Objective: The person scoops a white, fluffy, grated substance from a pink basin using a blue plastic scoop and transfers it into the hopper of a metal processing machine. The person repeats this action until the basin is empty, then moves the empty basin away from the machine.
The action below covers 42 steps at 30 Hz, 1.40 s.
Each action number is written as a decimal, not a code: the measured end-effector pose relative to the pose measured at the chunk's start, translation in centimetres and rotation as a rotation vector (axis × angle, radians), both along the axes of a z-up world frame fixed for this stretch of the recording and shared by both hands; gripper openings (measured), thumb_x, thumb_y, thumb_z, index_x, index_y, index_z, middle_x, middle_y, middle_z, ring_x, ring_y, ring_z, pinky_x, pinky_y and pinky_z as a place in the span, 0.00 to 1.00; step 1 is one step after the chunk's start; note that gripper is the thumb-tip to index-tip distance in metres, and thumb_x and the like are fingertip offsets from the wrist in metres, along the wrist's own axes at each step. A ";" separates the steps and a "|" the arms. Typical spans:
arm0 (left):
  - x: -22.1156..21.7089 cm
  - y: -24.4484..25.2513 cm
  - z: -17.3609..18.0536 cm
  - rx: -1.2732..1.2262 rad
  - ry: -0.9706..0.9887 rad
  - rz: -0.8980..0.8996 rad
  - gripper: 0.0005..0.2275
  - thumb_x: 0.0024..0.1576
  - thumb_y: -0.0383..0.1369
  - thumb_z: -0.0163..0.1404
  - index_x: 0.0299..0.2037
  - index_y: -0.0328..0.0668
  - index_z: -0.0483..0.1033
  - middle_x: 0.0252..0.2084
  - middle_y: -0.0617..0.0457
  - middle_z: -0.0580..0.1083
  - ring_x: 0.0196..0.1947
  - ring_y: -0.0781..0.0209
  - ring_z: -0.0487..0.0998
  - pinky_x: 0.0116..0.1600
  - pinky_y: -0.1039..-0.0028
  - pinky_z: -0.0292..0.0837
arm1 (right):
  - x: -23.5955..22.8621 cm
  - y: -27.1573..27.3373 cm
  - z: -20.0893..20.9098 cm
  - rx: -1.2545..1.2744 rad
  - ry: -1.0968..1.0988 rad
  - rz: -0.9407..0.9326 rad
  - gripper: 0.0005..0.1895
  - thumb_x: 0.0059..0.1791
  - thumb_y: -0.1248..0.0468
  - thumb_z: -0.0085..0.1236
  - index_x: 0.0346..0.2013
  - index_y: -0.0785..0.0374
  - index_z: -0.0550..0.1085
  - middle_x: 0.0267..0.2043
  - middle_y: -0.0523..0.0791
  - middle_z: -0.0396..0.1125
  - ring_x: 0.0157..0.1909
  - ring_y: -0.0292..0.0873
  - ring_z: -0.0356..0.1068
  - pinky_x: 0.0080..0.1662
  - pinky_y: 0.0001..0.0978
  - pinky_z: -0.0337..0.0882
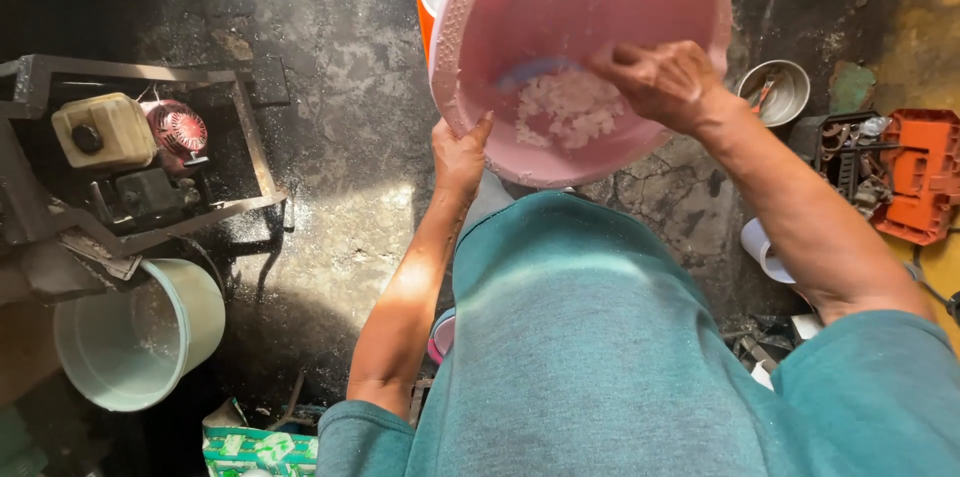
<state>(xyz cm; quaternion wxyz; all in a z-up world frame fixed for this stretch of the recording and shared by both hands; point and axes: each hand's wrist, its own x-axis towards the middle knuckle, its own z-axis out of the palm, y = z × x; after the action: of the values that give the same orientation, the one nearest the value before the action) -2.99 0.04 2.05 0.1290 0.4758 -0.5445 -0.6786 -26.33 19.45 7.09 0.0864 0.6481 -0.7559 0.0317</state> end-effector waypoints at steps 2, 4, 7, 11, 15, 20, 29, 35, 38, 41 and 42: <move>0.2 -0.2 -0.7 -0.022 0.034 0.026 0.11 0.51 0.33 0.59 0.42 0.38 0.81 0.38 0.52 0.81 0.38 0.62 0.78 0.47 0.68 0.75 | -0.5 1.3 3.0 0.580 -0.060 0.010 0.23 0.61 0.58 0.37 0.70 0.29 0.60 0.41 0.34 0.70 0.16 0.32 0.60 0.15 0.18 0.70; -0.3 -0.5 0.1 -0.046 0.019 0.012 0.12 0.51 0.34 0.60 0.43 0.38 0.81 0.38 0.52 0.81 0.39 0.62 0.79 0.48 0.68 0.75 | -1.9 3.9 2.8 0.320 0.194 -0.076 0.16 0.63 0.57 0.41 0.63 0.32 0.67 0.33 0.31 0.65 0.17 0.29 0.59 0.18 0.17 0.66; -0.6 0.3 -0.3 -0.059 0.061 0.002 0.13 0.51 0.34 0.60 0.44 0.38 0.80 0.40 0.50 0.81 0.40 0.60 0.80 0.49 0.67 0.76 | -2.5 6.9 1.3 0.104 0.497 -0.250 0.16 0.64 0.57 0.45 0.63 0.33 0.73 0.29 0.28 0.64 0.20 0.25 0.60 0.21 0.15 0.62; -2.6 2.8 1.6 -0.118 0.053 0.103 0.03 0.52 0.29 0.60 0.33 0.50 0.81 0.31 0.59 0.76 0.35 0.68 0.72 0.46 0.71 0.70 | 2.6 7.4 0.5 0.037 0.266 -0.425 0.26 0.45 0.57 0.52 0.58 0.37 0.76 0.33 0.37 0.64 0.20 0.38 0.69 0.26 0.33 0.72; -3.2 3.2 1.3 -0.132 -0.049 0.080 0.03 0.52 0.34 0.60 0.34 0.53 0.81 0.30 0.57 0.78 0.35 0.67 0.76 0.47 0.66 0.70 | 6.7 11.7 -5.7 0.069 -0.016 -0.557 0.19 0.51 0.57 0.50 0.56 0.44 0.77 0.28 0.43 0.67 0.19 0.48 0.71 0.25 0.41 0.72; -5.6 4.5 1.7 -0.119 -0.080 0.044 0.08 0.53 0.36 0.60 0.41 0.51 0.82 0.37 0.51 0.81 0.44 0.59 0.80 0.53 0.62 0.72 | 9.1 7.6 -4.0 0.070 -0.933 -0.927 0.13 0.51 0.52 0.54 0.50 0.41 0.78 0.38 0.45 0.75 0.47 0.55 0.74 0.48 0.51 0.74; -5.6 4.9 -2.5 -0.114 -0.059 0.118 0.09 0.55 0.38 0.58 0.41 0.46 0.81 0.38 0.47 0.80 0.45 0.56 0.79 0.53 0.56 0.70 | 8.6 2.4 0.1 -0.279 -1.559 -0.845 0.17 0.51 0.64 0.57 0.56 0.51 0.77 0.21 0.43 0.67 0.28 0.32 0.64 0.34 0.26 0.68; -7.1 3.8 2.7 -0.133 0.071 0.259 0.07 0.54 0.34 0.60 0.39 0.43 0.81 0.36 0.48 0.79 0.40 0.62 0.76 0.51 0.58 0.71 | 5.8 2.1 0.8 -0.292 -1.587 -0.792 0.17 0.52 0.65 0.55 0.56 0.55 0.76 0.18 0.42 0.63 0.20 0.27 0.57 0.23 0.18 0.58; -7.7 1.7 2.8 -0.172 0.114 0.313 0.07 0.53 0.33 0.60 0.37 0.41 0.81 0.34 0.51 0.78 0.37 0.63 0.73 0.49 0.62 0.71 | 3.9 2.5 -0.1 -0.354 -1.600 -0.796 0.17 0.52 0.66 0.55 0.57 0.57 0.75 0.17 0.44 0.63 0.18 0.29 0.57 0.21 0.17 0.58; -7.3 -0.5 1.1 -0.267 0.095 0.358 0.11 0.54 0.36 0.59 0.40 0.37 0.80 0.34 0.44 0.77 0.36 0.57 0.73 0.48 0.56 0.70 | 2.1 2.2 4.0 -0.340 -1.567 -0.792 0.17 0.55 0.63 0.56 0.59 0.56 0.74 0.18 0.43 0.63 0.16 0.27 0.57 0.19 0.17 0.58; -7.4 -1.1 2.5 -0.262 0.097 0.357 0.11 0.54 0.36 0.59 0.40 0.37 0.80 0.34 0.44 0.77 0.36 0.57 0.73 0.48 0.56 0.70 | 1.4 2.4 4.0 -0.339 -1.563 -0.795 0.17 0.55 0.63 0.56 0.59 0.56 0.74 0.18 0.43 0.63 0.16 0.27 0.57 0.19 0.17 0.58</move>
<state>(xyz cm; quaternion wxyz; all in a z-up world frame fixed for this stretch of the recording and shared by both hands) -10.35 -1.10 4.57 0.3339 0.5106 -0.5283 -0.5905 -24.94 21.83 11.11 -0.3542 0.1099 -0.7531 0.5434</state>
